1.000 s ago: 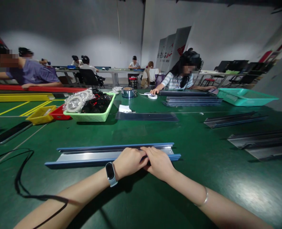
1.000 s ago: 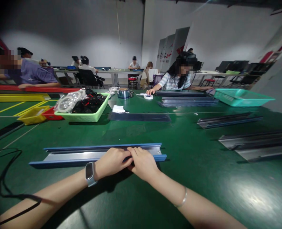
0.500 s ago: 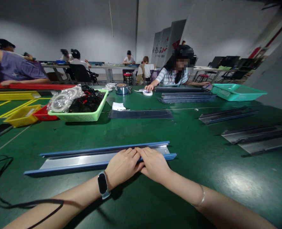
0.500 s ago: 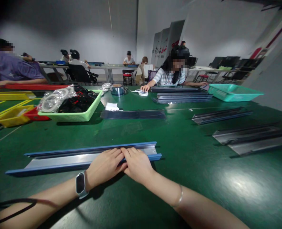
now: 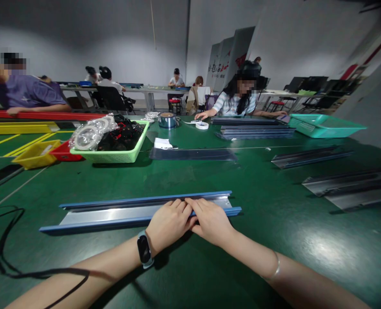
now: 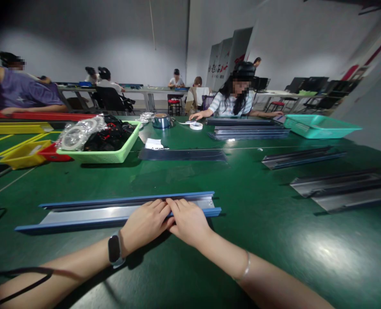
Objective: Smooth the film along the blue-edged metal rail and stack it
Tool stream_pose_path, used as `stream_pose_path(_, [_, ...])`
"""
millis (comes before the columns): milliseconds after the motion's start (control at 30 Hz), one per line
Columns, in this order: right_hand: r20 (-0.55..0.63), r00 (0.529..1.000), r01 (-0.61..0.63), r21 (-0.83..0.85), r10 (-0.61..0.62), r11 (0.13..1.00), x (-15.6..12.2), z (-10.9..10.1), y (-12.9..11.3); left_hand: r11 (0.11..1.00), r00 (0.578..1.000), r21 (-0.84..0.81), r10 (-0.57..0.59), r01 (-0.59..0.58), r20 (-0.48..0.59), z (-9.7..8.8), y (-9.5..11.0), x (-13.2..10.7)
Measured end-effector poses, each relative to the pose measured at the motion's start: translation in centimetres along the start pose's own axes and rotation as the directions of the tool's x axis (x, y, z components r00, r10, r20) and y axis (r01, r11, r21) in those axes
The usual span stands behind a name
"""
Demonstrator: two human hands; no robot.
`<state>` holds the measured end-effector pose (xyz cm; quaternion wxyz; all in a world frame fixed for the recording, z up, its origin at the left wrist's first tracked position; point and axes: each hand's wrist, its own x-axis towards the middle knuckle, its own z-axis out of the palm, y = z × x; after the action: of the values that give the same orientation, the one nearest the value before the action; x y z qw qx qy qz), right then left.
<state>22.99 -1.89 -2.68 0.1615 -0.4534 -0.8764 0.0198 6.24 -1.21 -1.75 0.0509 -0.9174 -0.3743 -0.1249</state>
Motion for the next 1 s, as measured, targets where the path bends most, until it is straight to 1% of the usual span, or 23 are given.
stream_pose_path(167, [-0.029, 1.0, -0.003, 0.011, 0.003, 1.0, -0.2, 0.1, -0.1, 1.0, 1.0, 0.008, 0.022, -0.022, 0.013, 0.0, 0.0, -0.1])
stream_pose_path(367, [-0.009, 1.0, -0.006, 0.026, 0.007, 1.0, 0.0, -0.4, -0.3, 0.998, 0.998, 0.035, 0.056, -0.056, 0.009, 0.1, -0.2, -0.2])
stream_pose_path(500, [0.0, 1.0, -0.001, -0.016, 0.001, 1.0, 0.0, -1.0, -0.5, 0.998, 0.998, 0.032, 0.059, -0.059, 0.006, 0.0, -0.2, -0.1])
stream_pose_path(633, [-0.006, 1.0, -0.026, -0.072, 0.026, 0.997, 0.1, -1.3, -0.3, 0.999, 0.999, 0.031, 0.042, -0.043, 0.027, -0.7, -0.3, -0.1])
stream_pose_path(800, [-0.044, 0.999, -0.014, -0.051, 0.012, 0.999, 0.1, -0.9, 0.2, 0.999, 1.0, 0.031, -0.012, 0.011, 0.018, -1.1, -0.8, -0.4])
stream_pose_path(900, [-0.058, 0.998, 0.0, -0.052, -0.003, 0.999, 0.1, -0.4, 0.3, 1.0, 1.0, 0.029, -0.009, 0.009, 0.009, -1.0, -1.0, -0.4])
stream_pose_path(1000, [-0.069, 0.998, 0.002, -0.054, -0.006, 0.999, 0.0, -0.2, 0.3, 1.0, 1.0, 0.01, 0.027, -0.027, -0.013, -0.9, -0.9, -0.3])
